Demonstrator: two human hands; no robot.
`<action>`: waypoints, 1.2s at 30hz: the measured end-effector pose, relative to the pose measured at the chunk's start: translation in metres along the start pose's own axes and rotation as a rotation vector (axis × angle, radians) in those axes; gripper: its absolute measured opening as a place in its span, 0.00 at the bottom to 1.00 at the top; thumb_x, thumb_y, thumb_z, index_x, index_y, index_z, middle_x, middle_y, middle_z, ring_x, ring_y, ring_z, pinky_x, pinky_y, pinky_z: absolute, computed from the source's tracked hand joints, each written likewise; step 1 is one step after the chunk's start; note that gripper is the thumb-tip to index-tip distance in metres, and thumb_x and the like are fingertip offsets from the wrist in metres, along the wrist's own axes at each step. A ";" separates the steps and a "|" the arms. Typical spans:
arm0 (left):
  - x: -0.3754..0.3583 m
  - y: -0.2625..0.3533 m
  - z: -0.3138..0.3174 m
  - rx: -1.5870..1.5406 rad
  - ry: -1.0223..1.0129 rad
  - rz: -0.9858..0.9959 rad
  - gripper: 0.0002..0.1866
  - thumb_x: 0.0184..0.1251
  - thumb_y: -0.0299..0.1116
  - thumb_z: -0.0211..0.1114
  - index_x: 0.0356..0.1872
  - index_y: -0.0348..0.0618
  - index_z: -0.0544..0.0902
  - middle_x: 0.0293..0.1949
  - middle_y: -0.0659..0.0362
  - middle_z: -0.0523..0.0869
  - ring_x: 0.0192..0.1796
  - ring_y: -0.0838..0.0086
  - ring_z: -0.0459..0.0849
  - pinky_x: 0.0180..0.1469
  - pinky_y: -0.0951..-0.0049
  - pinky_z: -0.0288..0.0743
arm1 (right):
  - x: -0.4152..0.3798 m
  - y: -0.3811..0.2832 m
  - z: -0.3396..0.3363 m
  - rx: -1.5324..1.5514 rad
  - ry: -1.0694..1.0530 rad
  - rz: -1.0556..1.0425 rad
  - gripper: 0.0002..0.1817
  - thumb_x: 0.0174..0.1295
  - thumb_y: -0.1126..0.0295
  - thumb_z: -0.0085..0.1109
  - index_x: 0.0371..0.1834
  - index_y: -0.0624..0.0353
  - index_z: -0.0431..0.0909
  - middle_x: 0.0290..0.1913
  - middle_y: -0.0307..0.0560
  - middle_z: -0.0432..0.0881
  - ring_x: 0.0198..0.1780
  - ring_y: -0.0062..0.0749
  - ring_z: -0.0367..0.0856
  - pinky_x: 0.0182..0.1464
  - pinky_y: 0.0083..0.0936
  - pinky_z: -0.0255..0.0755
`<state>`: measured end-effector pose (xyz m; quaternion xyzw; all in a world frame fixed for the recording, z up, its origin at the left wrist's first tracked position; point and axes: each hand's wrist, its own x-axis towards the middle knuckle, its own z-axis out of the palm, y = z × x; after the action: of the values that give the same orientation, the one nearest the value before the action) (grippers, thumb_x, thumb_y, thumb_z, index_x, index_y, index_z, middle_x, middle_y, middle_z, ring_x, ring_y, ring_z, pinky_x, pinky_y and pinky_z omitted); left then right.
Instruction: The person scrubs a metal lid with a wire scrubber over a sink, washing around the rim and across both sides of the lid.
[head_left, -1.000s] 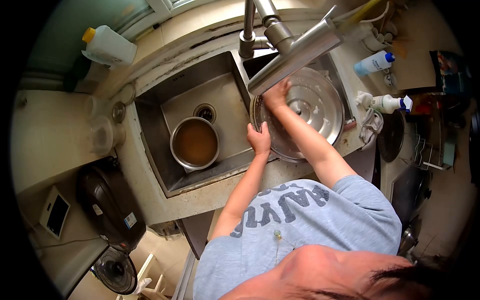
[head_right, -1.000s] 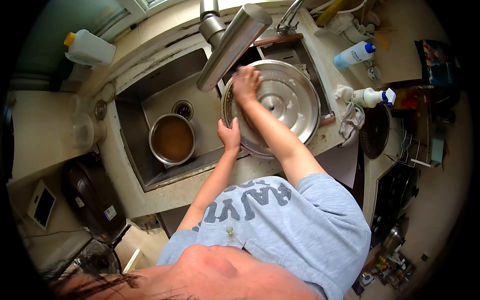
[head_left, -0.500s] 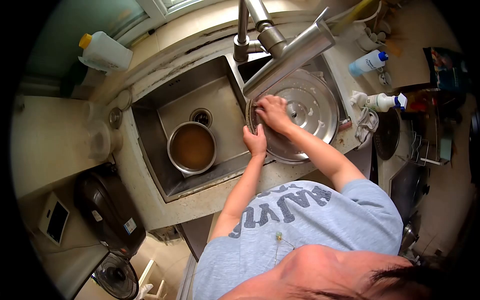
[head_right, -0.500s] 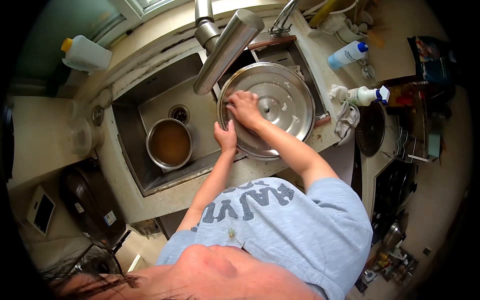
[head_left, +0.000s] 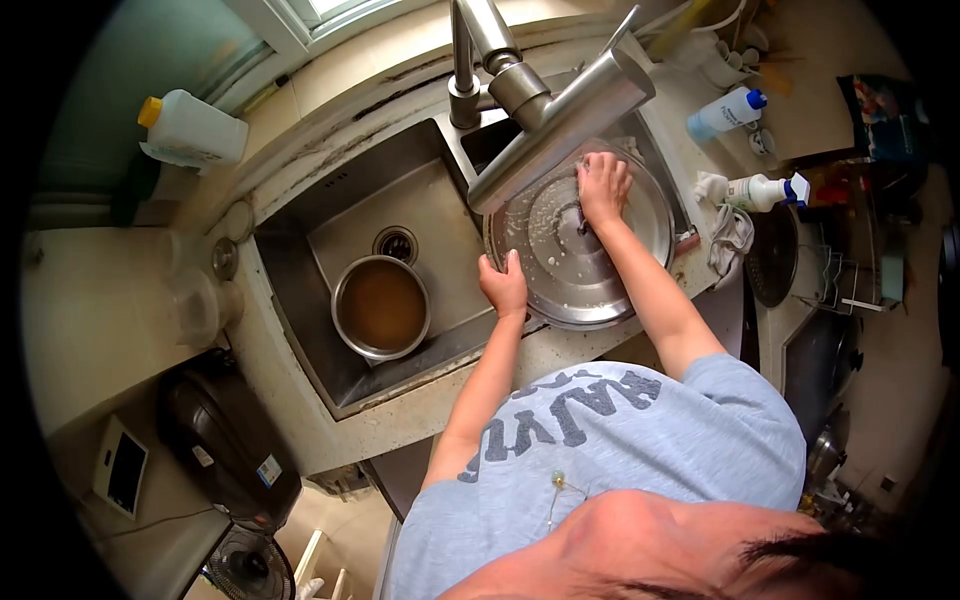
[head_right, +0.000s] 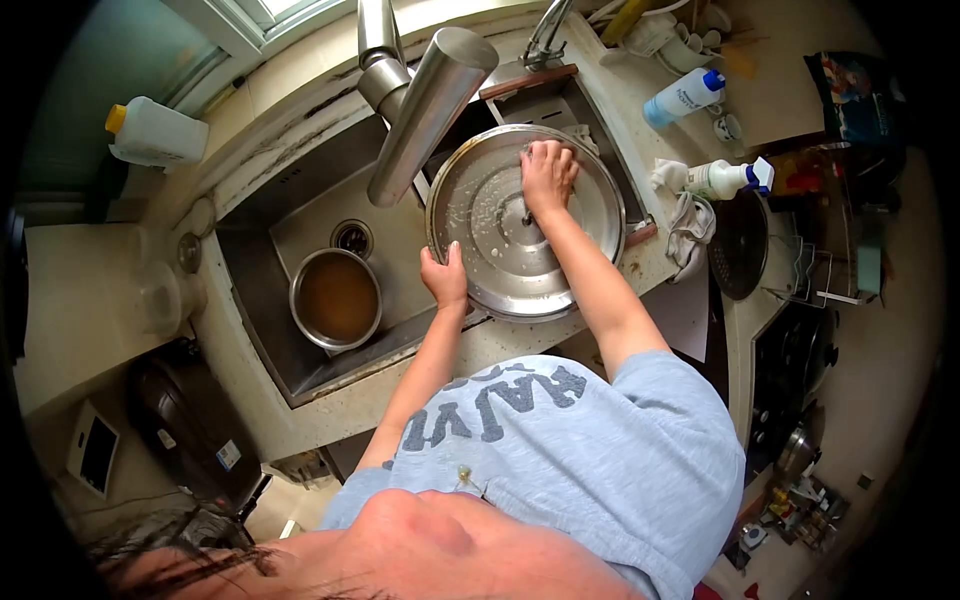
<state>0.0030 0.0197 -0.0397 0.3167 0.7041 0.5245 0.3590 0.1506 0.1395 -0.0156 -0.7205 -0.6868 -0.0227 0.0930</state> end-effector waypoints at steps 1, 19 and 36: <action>0.002 0.002 0.002 0.061 0.030 0.002 0.15 0.52 0.32 0.67 0.33 0.31 0.72 0.27 0.45 0.79 0.29 0.56 0.78 0.35 0.64 0.71 | 0.003 -0.005 0.002 0.016 0.038 0.004 0.12 0.55 0.60 0.53 0.41 0.49 0.71 0.44 0.46 0.68 0.47 0.42 0.66 0.46 0.44 0.60; 0.005 -0.003 0.003 -0.047 -0.016 -0.077 0.14 0.52 0.31 0.66 0.32 0.33 0.73 0.29 0.47 0.81 0.31 0.59 0.79 0.37 0.65 0.72 | 0.000 0.008 -0.011 -0.059 0.125 0.000 0.06 0.55 0.63 0.51 0.31 0.52 0.75 0.33 0.43 0.74 0.39 0.39 0.71 0.42 0.38 0.62; 0.002 -0.001 0.000 -0.019 0.013 -0.023 0.15 0.52 0.32 0.66 0.32 0.32 0.72 0.28 0.47 0.80 0.30 0.61 0.79 0.37 0.66 0.71 | 0.000 -0.021 0.014 0.132 -0.014 -0.228 0.10 0.53 0.61 0.55 0.31 0.51 0.68 0.34 0.46 0.70 0.42 0.41 0.67 0.42 0.38 0.57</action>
<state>0.0019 0.0210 -0.0407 0.3017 0.7049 0.5292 0.3633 0.1281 0.1424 -0.0268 -0.6302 -0.7649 0.0170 0.1321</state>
